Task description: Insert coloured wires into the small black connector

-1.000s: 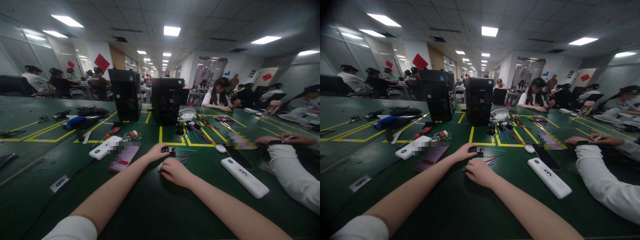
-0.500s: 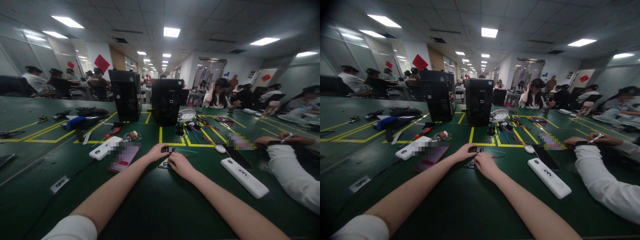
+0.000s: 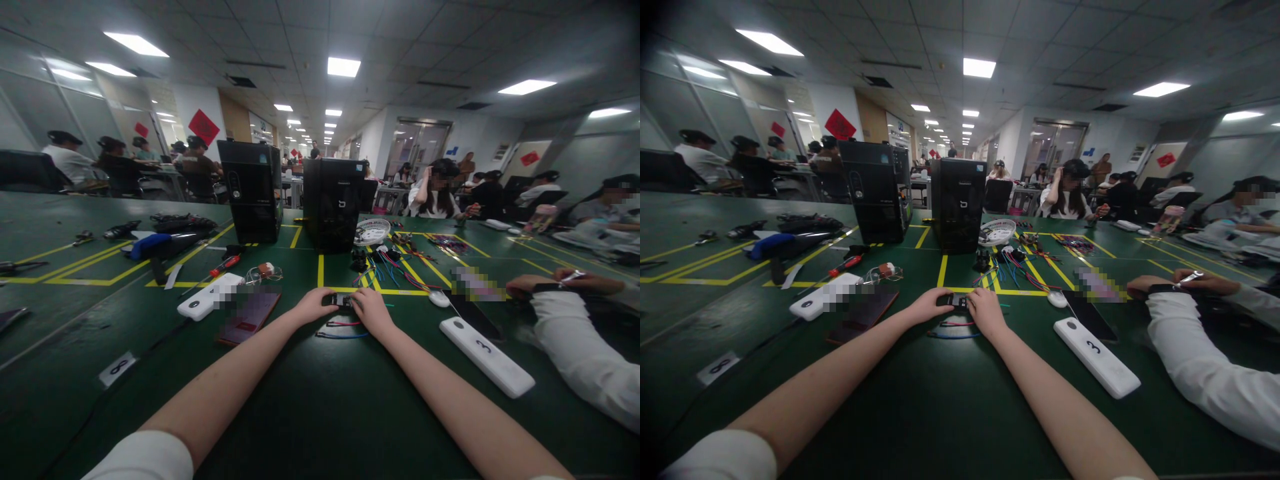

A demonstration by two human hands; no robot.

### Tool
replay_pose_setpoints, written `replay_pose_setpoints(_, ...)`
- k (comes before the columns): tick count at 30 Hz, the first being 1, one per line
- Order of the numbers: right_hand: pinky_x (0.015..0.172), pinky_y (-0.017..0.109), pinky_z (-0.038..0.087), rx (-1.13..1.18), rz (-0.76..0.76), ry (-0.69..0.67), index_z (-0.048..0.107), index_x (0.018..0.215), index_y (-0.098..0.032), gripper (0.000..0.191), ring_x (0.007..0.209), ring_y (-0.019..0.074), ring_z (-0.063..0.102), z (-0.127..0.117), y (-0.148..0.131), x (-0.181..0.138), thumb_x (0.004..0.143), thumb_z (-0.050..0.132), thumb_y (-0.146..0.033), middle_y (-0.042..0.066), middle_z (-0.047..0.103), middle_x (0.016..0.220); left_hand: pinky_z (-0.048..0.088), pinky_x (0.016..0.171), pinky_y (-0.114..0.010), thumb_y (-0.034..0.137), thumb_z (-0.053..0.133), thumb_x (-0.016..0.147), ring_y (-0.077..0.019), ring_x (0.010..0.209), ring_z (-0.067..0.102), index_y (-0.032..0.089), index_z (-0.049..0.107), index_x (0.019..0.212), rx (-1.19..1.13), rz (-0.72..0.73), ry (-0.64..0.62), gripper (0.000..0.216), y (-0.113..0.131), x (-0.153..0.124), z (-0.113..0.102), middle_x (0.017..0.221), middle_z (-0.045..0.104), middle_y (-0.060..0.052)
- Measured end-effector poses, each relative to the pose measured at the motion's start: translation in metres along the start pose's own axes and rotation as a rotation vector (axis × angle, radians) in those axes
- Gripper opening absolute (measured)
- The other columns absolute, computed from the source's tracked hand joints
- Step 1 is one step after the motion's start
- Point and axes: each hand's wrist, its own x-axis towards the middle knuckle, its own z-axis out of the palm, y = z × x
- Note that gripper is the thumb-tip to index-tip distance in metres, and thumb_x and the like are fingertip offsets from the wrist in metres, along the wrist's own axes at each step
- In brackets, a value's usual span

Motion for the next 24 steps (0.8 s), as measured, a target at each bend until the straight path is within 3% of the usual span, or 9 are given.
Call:
replay_pose_setpoints(13,0.072,0.026,0.037,0.017,-0.038,-0.007,0.059,0.086,-0.017,0.014,0.081,0.0157,0.051,0.015,0.002,0.019,0.086,0.046,-0.018,0.005,0.057,0.083,0.044,0.088,-0.035,0.034,0.063,0.073,-0.0245,0.1,0.057,0.014,0.059,0.109,0.037,-0.09,0.039,0.04,-0.006,0.006,0.001,0.109,0.063,-0.01)
replay_pose_setpoints(24,0.073,0.027,0.038,0.076,0.036,0.104,0.053,0.083,-0.017,0.017,0.08,0.0169,0.051,0.019,0.002,0.018,0.087,0.037,-0.015,0.005,0.056,0.081,0.044,0.088,-0.035,0.035,0.062,0.074,-0.0249,0.1,0.057,0.014,0.059,0.108,0.058,-0.077,0.033,0.04,-0.007,0.008,0.002,0.108,0.062,-0.01)
